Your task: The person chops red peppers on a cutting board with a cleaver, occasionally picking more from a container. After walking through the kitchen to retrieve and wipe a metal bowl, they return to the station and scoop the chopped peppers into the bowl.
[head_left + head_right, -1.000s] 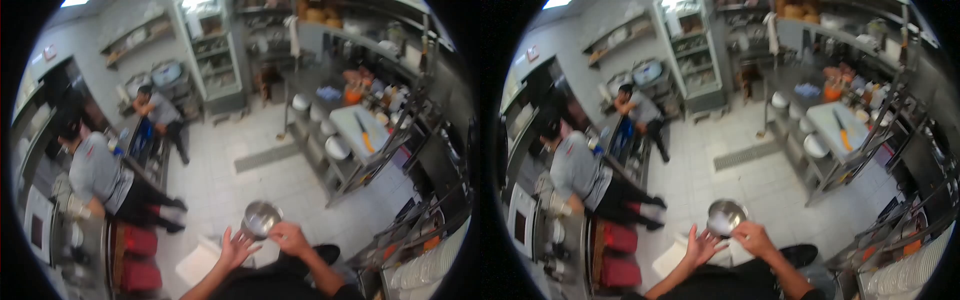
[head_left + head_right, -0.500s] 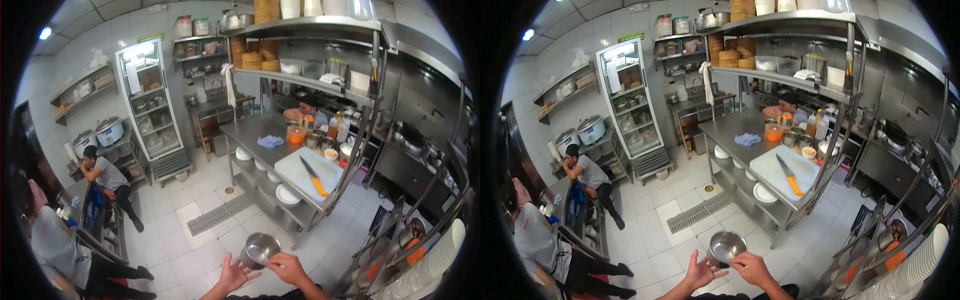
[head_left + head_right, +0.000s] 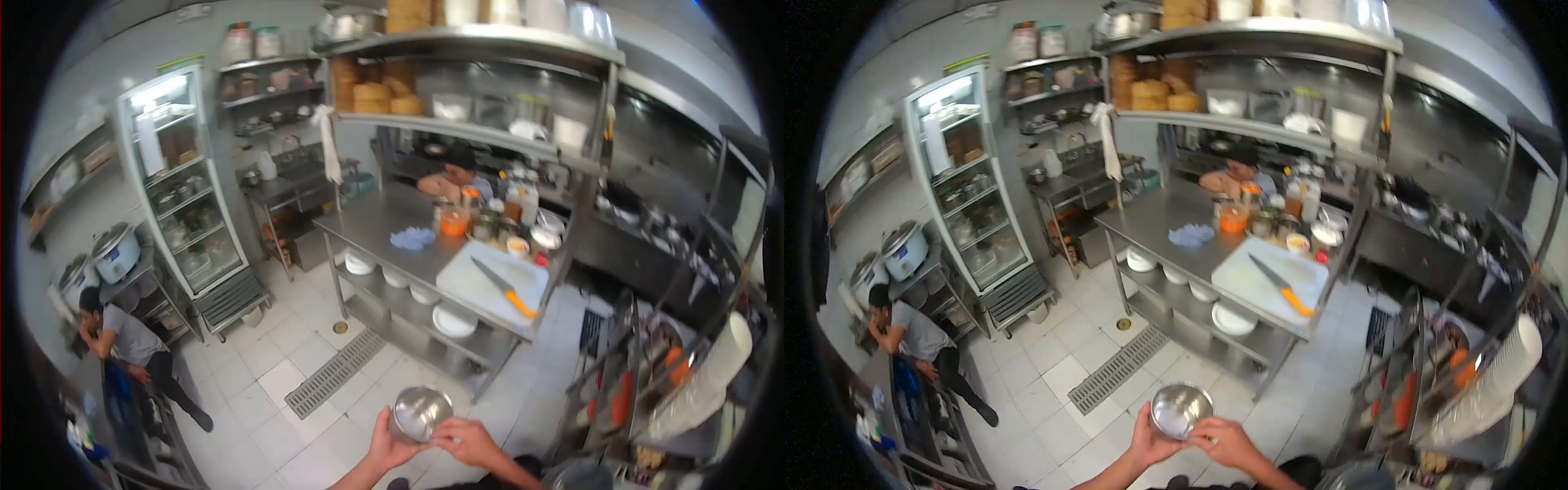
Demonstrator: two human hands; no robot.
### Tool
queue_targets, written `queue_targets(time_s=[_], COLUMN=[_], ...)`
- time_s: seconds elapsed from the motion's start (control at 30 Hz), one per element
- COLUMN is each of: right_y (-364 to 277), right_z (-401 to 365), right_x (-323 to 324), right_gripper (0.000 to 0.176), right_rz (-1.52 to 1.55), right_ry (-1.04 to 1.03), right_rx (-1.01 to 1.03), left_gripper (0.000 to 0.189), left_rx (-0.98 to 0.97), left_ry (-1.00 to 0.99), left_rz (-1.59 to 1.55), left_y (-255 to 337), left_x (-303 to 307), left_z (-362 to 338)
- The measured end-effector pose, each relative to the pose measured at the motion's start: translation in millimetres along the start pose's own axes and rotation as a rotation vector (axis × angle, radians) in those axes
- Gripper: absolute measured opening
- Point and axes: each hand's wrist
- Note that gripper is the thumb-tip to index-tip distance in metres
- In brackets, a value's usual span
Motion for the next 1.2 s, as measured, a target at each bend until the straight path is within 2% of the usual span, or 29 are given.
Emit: queue_targets(time_s=[0.03,0.07,0.13,0.17,0.23,0.3,0.33,0.43,0.47,0.5,0.63,0.7,0.73,0.77,0.8,0.83,0.87,0.93,1.0,1.03,1.1,1.17,1.2], right_y=[-5,-12,-32,-37,-41,-43,-49,-56,-61,-59,-52,-53,-50,-54,-56,-50,-57,-69,-83,-87,-93,-101,-109], right_z=[1,5,8,7,-2,-16,-24,-59,-72,-88,-166,-209,-232,-252,-271,-296,-314,-347,-376,-398,-433,-460,-469], right_x=[-3,-2,5,8,18,30,38,57,65,72,90,102,108,118,124,130,141,156,170,181,184,183,180], right_gripper=[0.016,0.019,0.024,0.026,0.028,0.026,0.024,0.016,0.016,0.016,0.014,0.014,0.016,0.017,0.017,0.017,0.017,0.019,0.019,0.019,0.019,0.02,0.021], right_rz=[0.014,0.027,0.059,0.07,0.046,-0.032,-0.073,-0.208,-0.178,-0.179,-0.163,-0.137,-0.098,-0.165,-0.229,-0.197,-0.252,-0.342,-0.408,-0.429,-0.367,-0.437,-0.467], right_ry=[-0.003,0.002,0.039,0.072,0.173,0.293,0.338,0.552,0.596,0.601,0.858,0.951,1.022,1.028,1.055,1.093,1.096,1.155,1.23,1.277,1.433,1.549,1.588], right_rx=[0.012,0.021,-0.061,-0.114,-0.164,-0.231,-0.301,-0.376,-0.456,-0.466,-0.619,-0.725,-0.703,-0.757,-0.716,-0.735,-0.741,-0.783,-0.843,-0.839,-0.976,-0.94,-1.0], left_gripper=[0.071,0.071,0.069,0.069,0.068,0.069,0.062,0.057,0.058,0.058,0.059,0.057,0.056,0.056,0.054,0.052,0.056,0.072,0.07,0.066,0.056,0.059,0.062], left_rx=[-0.017,0.045,-0.007,0.046,-0.048,-0.038,-0.001,0.107,0.2,0.21,0.418,0.39,0.368,0.457,0.393,0.497,0.501,0.569,0.65,0.709,0.782,0.844,0.894], left_ry=[0.012,0.038,0.072,0.08,-0.041,-0.052,-0.133,-0.014,-0.076,-0.071,-0.185,-0.156,-0.143,-0.347,-0.149,-0.112,-0.179,-0.121,-0.071,-0.114,-0.172,-0.219,-0.208], left_rz=[0.038,0.063,-0.034,-0.005,-0.067,-0.076,-0.12,-0.165,-0.21,-0.208,-0.189,0.0,0.053,0.007,0.106,0.05,0.091,0.079,0.107,0.145,0.275,0.345,0.373], left_y=[4,7,19,24,28,28,28,16,9,-2,-58,-99,-124,-146,-169,-190,-211,-246,-285,-308,-331,-355,-367], left_x=[4,9,9,5,-4,-14,-18,-48,-53,-61,-82,-99,-97,-135,-98,-114,-114,-106,-100,-105,-141,-139,-132], left_z=[0,-2,3,4,2,11,16,27,33,37,43,47,50,28,55,43,36,19,21,15,-22,-19,-12])
Point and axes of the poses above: each hand's wrist, its own z-axis towards the middle knuckle, its own x-axis out of the back of the hand, y = z × x, and after that the axes turned 12 degrees about y, right-handed
